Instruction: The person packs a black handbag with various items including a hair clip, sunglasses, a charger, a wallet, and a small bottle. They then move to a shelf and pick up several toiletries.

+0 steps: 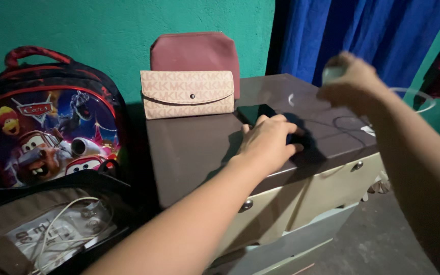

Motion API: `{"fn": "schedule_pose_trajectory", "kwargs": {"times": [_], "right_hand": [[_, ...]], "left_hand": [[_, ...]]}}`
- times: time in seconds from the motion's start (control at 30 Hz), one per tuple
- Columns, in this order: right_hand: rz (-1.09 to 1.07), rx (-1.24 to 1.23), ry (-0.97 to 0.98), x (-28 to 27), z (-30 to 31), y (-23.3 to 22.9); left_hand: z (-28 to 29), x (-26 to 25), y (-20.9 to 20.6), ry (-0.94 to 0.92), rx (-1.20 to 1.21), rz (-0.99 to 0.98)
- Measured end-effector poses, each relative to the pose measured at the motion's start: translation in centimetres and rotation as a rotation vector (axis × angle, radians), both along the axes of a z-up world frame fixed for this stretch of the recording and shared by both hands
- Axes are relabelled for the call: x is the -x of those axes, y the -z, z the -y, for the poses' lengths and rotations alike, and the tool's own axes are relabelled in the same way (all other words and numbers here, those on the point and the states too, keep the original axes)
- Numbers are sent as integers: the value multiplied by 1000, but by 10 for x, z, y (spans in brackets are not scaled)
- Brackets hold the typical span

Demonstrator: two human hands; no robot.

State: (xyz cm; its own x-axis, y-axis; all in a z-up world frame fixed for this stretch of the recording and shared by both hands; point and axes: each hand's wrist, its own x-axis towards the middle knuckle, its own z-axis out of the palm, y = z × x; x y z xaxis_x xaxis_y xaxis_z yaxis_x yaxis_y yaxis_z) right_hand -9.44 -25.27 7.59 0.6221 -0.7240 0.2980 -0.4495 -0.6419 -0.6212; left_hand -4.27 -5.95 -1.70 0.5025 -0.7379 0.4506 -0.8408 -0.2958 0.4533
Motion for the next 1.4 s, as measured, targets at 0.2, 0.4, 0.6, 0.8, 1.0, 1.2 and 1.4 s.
{"fn": "schedule_pose_trajectory", "kwargs": {"times": [0.2, 0.4, 0.6, 0.8, 1.0, 1.2, 1.4], "right_hand": [[155, -151, -418, 31, -66, -39], [125, -696, -1186, 29, -157, -34], [209, -1089, -1356, -11, -237, -1], [344, -1298, -1418, -46, -290, 25], [190, -898, -1327, -79, -331, 37], [-395, 40, -1430, -116, -380, 59], [-901, -18, -1437, -167, -426, 133]], "left_hand": [[2, -22, -19, -203, 484, -260], [-112, -61, -46, 418, 903, -684], [-240, -24, -27, 244, 579, -1066], [-337, -23, -16, -108, 220, -606], [-427, -57, 8, -304, 171, -761], [-462, -97, 42, -329, 158, -911], [-452, -90, 43, -542, -533, -534]]}}
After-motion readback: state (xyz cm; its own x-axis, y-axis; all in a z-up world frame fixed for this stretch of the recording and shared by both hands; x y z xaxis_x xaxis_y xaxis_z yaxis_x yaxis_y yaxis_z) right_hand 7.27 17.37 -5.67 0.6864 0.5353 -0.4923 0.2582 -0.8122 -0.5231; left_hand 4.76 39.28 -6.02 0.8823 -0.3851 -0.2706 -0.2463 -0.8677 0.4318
